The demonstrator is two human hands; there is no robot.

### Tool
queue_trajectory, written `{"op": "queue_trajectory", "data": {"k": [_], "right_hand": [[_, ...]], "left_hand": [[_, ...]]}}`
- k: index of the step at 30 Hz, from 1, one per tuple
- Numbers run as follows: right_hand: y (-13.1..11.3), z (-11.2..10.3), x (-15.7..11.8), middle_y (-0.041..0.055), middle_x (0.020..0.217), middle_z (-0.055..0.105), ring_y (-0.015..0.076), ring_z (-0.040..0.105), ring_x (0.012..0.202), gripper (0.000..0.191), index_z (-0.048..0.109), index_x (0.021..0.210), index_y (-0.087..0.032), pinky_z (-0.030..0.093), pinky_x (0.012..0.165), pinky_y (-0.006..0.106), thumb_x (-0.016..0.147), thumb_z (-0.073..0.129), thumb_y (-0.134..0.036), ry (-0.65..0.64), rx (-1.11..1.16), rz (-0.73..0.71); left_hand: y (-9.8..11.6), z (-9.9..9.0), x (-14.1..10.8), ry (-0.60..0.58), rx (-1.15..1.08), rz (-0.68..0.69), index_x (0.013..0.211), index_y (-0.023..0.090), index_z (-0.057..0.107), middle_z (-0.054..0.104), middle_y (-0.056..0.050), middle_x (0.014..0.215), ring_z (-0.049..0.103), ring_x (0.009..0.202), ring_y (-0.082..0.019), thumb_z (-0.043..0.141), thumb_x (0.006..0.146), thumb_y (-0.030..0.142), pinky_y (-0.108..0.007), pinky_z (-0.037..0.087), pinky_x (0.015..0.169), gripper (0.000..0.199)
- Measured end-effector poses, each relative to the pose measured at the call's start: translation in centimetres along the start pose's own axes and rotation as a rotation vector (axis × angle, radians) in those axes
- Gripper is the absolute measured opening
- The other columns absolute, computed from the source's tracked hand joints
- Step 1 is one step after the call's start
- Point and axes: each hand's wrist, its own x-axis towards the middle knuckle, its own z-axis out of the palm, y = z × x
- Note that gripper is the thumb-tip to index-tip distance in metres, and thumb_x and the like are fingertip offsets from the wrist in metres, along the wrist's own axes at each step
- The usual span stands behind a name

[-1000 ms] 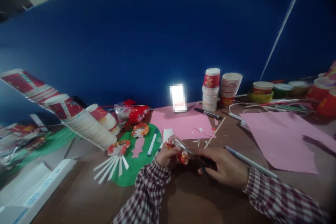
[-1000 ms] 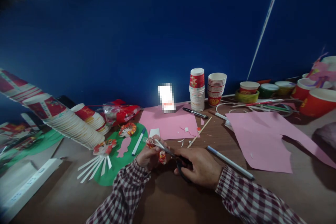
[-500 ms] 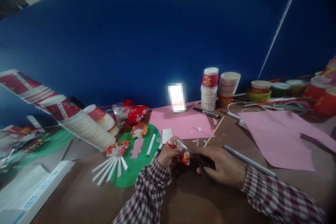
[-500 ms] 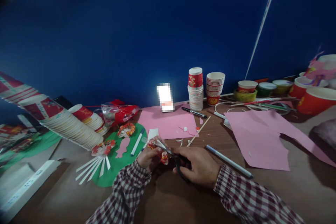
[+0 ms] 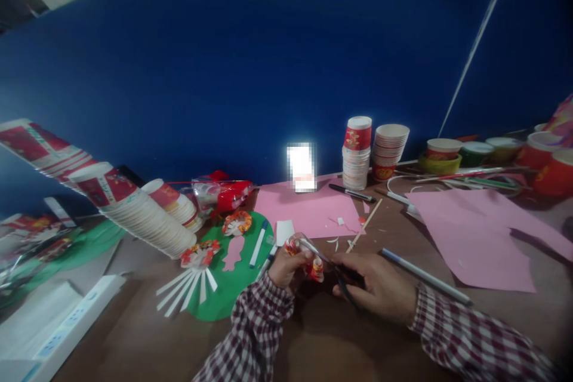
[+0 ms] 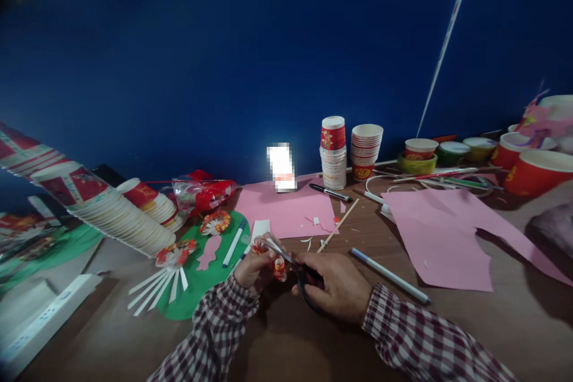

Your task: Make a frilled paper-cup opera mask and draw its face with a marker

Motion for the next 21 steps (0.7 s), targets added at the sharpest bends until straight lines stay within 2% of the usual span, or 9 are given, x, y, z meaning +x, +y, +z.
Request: {"op": "queue_trajectory", "data": {"k": [3, 10, 21], "right_hand": [[0.1, 0.1, 0.0, 0.0023, 0.075, 0.062, 0.0145, 0.054, 0.065, 0.025, 0.059, 0.095, -0.019, 0.036, 0.06, 0.022, 0.077, 0.053, -0.036, 0.005, -0.006, 0.001], [0.9, 0.8, 0.4, 0.002, 0.071, 0.061, 0.014, 0.052, 0.061, 0.023, 0.059, 0.089, -0.018, 0.035, 0.057, 0.022, 0.076, 0.052, -0.035, 0.017, -0.029, -0.002], [-0.4, 0.1, 0.1, 0.0009, 0.07, 0.058, 0.0132, 0.05, 0.061, 0.016, 0.056, 0.085, -0.018, 0.032, 0.057, 0.022, 0.08, 0.049, -0.031, 0.009, -0.113, -0.003]], "left_hand": [[0.0, 0.0, 0.0, 0.006, -0.008, -0.014, 0.071, 0.014, 0.048, 0.057, 0.0, 0.062, 0.059, 0.059, -0.013, 0.07, 0.062, 0.019, -0.022, 0.048, 0.051, 0.023], [0.1, 0.0, -0.1, -0.003, -0.002, -0.045, 0.071, 0.015, 0.046, 0.057, 0.0, 0.061, 0.057, 0.054, -0.014, 0.068, 0.064, 0.02, -0.023, 0.046, 0.042, 0.023], [-0.1, -0.4, 0.0, -0.004, -0.013, -0.05, 0.074, 0.013, 0.047, 0.059, -0.002, 0.065, 0.058, 0.052, -0.015, 0.067, 0.066, 0.019, -0.023, 0.046, 0.041, 0.022]]}}
